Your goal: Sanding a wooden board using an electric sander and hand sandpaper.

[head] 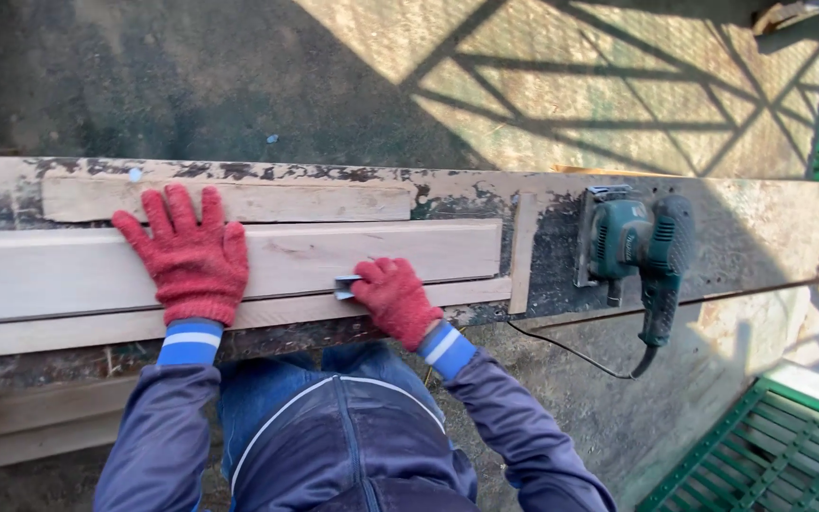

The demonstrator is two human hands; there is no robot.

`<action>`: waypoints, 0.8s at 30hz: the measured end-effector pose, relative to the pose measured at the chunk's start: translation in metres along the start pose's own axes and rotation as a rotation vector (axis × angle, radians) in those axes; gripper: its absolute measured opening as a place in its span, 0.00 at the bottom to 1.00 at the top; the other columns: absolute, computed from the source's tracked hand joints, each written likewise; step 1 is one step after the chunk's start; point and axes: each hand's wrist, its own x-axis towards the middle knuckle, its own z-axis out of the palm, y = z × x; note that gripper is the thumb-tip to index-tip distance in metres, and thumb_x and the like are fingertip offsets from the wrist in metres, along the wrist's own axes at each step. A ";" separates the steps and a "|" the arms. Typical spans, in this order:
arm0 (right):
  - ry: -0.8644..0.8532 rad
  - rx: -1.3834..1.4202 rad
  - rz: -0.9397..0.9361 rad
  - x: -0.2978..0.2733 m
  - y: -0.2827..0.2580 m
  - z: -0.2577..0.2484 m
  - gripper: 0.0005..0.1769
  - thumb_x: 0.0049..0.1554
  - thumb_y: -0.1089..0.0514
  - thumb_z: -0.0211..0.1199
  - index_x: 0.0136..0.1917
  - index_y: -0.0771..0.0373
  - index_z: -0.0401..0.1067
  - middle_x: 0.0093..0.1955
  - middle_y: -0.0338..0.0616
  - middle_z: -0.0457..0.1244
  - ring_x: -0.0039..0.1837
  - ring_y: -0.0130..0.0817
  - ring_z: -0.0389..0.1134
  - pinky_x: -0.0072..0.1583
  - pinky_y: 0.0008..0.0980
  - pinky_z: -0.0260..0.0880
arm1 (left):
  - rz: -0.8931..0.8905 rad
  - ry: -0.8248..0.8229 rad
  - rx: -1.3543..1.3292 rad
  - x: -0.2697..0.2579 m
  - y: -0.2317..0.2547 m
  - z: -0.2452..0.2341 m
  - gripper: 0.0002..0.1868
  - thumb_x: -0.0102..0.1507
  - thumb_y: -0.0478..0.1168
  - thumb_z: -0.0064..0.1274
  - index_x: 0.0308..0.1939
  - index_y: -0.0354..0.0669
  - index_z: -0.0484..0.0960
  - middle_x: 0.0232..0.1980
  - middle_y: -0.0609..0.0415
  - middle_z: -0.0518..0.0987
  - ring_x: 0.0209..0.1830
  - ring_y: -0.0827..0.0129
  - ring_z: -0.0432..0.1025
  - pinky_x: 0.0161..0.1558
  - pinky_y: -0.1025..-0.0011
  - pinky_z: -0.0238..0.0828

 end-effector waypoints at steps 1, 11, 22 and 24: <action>0.000 -0.013 0.014 -0.029 0.027 -0.003 0.05 0.51 0.55 0.62 0.41 0.54 0.70 0.53 0.39 0.64 0.52 0.43 0.65 0.52 0.44 0.64 | 0.014 0.000 -0.013 -0.001 0.001 0.001 0.35 0.74 0.46 0.47 0.82 0.32 0.64 0.83 0.27 0.47 0.80 0.22 0.39 0.67 0.18 0.23; 0.144 -0.240 1.017 -0.198 0.131 -0.010 0.11 0.58 0.49 0.64 0.43 0.58 0.74 0.45 0.47 0.65 0.43 0.49 0.65 0.46 0.45 0.66 | 0.026 0.029 0.059 -0.009 -0.006 0.010 0.35 0.76 0.49 0.42 0.80 0.26 0.71 0.82 0.13 0.61 0.81 0.13 0.47 0.70 0.20 0.21; 0.315 0.041 0.995 -0.136 0.135 0.020 0.14 0.63 0.52 0.58 0.46 0.64 0.76 0.47 0.51 0.67 0.44 0.52 0.68 0.46 0.45 0.69 | 0.007 0.025 0.148 -0.009 -0.008 0.013 0.34 0.76 0.49 0.43 0.78 0.26 0.74 0.82 0.16 0.64 0.81 0.16 0.49 0.73 0.21 0.24; 0.331 -0.040 1.008 -0.127 0.144 0.026 0.13 0.64 0.53 0.57 0.47 0.63 0.76 0.48 0.53 0.69 0.46 0.52 0.69 0.49 0.45 0.72 | -0.007 -0.006 0.216 -0.010 -0.007 0.013 0.35 0.76 0.51 0.43 0.79 0.28 0.76 0.82 0.18 0.65 0.82 0.18 0.52 0.76 0.24 0.24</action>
